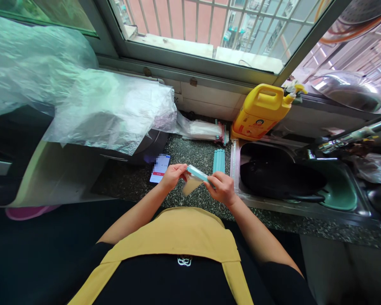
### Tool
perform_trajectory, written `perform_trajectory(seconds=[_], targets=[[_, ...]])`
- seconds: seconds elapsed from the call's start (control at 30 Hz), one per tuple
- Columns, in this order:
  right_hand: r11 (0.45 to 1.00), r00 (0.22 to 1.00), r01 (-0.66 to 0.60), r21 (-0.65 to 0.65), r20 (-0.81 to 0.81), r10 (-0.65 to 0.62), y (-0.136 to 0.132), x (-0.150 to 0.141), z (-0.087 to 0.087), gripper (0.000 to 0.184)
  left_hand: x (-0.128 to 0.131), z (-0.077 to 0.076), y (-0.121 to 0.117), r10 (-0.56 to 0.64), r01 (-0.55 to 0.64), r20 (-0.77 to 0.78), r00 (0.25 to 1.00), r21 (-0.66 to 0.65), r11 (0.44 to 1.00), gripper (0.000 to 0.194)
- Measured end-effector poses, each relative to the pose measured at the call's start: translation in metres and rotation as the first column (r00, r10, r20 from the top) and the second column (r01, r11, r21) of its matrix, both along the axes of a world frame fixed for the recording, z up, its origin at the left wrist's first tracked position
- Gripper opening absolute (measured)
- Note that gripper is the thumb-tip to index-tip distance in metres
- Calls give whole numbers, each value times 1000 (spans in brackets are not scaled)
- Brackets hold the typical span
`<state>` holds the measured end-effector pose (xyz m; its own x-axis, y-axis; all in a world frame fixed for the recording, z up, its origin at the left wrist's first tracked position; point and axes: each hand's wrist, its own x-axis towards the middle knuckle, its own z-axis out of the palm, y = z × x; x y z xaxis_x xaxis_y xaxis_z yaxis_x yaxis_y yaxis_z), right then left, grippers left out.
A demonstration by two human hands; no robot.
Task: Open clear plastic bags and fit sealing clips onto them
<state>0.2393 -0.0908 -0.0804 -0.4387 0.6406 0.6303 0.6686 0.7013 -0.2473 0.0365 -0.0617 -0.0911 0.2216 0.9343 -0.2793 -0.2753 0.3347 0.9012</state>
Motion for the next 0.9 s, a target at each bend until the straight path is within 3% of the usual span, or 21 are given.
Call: perform_trajectory(seconds=[0.4, 0.9], targets=[[999, 999, 20, -37, -38, -21, -3, -3, 3, 9, 1, -5, 2, 25, -25, 11, 1000, -62, 998, 50], [999, 999, -11, 45, -37, 13, 0, -6, 8, 4, -1, -5, 1, 47, -45, 25, 999, -94, 995, 51]])
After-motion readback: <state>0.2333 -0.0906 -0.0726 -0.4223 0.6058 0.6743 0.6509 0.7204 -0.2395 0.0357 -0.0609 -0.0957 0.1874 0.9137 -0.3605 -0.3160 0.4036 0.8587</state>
